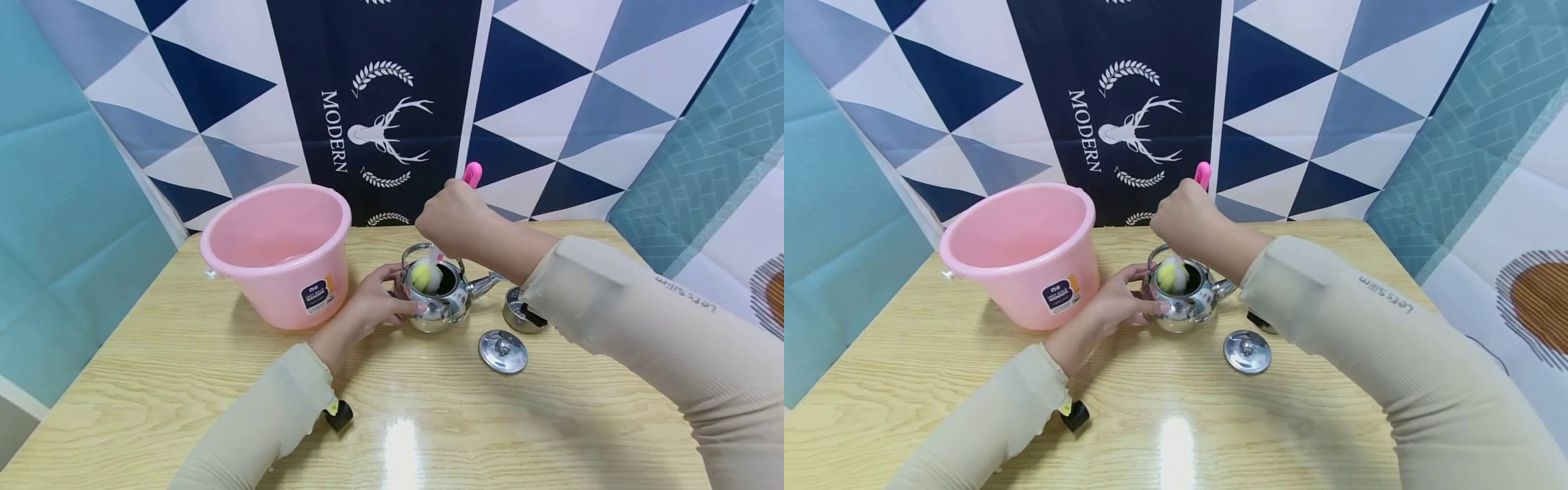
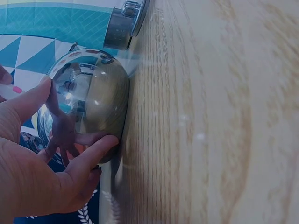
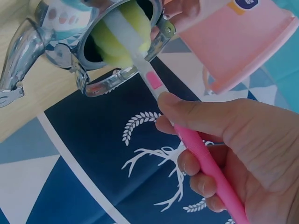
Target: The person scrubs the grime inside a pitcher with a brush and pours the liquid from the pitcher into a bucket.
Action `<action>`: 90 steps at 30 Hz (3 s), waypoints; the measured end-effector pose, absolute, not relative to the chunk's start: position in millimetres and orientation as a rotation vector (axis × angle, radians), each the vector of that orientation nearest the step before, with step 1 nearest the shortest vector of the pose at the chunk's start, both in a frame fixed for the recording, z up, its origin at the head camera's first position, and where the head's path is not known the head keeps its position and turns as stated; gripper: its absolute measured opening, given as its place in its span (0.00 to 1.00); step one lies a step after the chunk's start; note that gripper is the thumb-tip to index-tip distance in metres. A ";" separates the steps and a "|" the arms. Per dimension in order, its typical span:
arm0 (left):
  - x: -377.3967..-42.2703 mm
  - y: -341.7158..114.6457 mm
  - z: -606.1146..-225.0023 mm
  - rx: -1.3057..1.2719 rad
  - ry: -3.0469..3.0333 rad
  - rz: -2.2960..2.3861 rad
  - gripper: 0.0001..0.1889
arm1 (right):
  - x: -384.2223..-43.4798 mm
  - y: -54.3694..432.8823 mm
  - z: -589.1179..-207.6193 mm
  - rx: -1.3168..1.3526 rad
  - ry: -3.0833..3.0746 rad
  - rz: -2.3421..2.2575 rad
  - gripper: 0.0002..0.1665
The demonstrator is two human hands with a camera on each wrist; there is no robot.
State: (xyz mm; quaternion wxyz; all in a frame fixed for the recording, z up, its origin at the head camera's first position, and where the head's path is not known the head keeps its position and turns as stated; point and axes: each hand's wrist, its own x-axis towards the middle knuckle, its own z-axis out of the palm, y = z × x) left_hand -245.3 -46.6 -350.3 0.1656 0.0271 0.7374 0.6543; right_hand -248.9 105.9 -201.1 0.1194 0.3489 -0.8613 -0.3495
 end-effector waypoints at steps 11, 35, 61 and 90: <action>-243.3 -46.6 -350.6 0.058 2.110 1.867 0.44 | -242.5 113.7 -198.4 1.061 -2.423 -1.172 0.08; -243.1 -47.8 -347.9 0.055 2.101 1.850 0.45 | -239.3 101.6 -196.9 1.129 -2.579 -1.034 0.08; -243.0 -46.8 -350.5 0.032 2.108 1.871 0.45 | -235.3 120.5 -192.4 1.038 -2.704 -1.052 0.09; -242.5 -47.9 -350.9 0.070 2.120 1.846 0.44 | -234.5 98.6 -212.0 0.892 -2.713 -1.014 0.09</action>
